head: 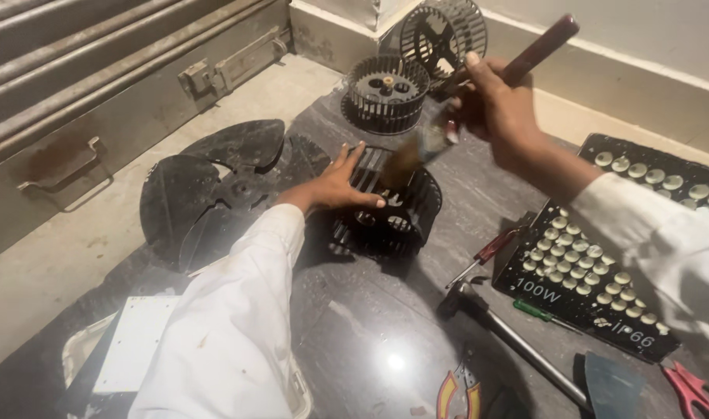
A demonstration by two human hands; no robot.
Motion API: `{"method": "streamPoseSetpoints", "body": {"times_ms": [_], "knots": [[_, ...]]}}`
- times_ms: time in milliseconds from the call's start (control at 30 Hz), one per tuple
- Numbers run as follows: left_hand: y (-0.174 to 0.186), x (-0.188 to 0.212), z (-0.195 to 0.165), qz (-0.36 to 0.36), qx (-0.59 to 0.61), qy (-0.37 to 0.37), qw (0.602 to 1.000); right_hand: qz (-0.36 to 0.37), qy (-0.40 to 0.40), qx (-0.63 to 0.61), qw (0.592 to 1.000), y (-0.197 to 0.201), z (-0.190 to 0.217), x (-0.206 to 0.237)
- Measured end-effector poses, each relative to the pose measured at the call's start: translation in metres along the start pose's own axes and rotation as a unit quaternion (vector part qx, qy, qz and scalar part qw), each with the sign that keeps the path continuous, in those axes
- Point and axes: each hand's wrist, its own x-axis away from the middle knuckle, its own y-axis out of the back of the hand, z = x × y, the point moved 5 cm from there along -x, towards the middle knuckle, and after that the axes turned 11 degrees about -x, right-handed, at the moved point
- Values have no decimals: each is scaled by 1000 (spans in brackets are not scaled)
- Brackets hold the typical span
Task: The person cleans a disassembled ceiling fan by brushing dust off the fan blade and motor housing on the floor. They use a paintbrush to sweep debris from the surfaces and a hammer to tap the blade, then set the parts aside.
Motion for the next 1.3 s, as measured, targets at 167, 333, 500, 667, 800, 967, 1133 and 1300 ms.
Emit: {"method": "streamPoseSetpoints", "body": {"times_ms": [167,333,500,667,800,967,1133,1300], "knots": [[-1,3,-10,2,-9,4,1000,111,53,110,986,-31,6,-6],[-12,-4,-46,18,-80,-17,996,110,-8,288,951,-37,2,-10],[-10,-8,-59,16,-92,-32,995,98,69,316,941,-31,14,-9],[-6,-5,-47,16,-87,-13,996,84,76,258,959,-16,17,-5],[-5,-6,-45,20,-87,-5,996,105,-3,279,955,-8,8,-3],[-2,-7,-41,27,-81,12,996,78,98,153,980,-3,17,-3],[-4,-5,-42,32,-79,15,996,94,-4,112,989,-2,5,-8],[-11,-10,-56,32,-98,-25,994,74,-108,250,959,6,-5,-11]]}}
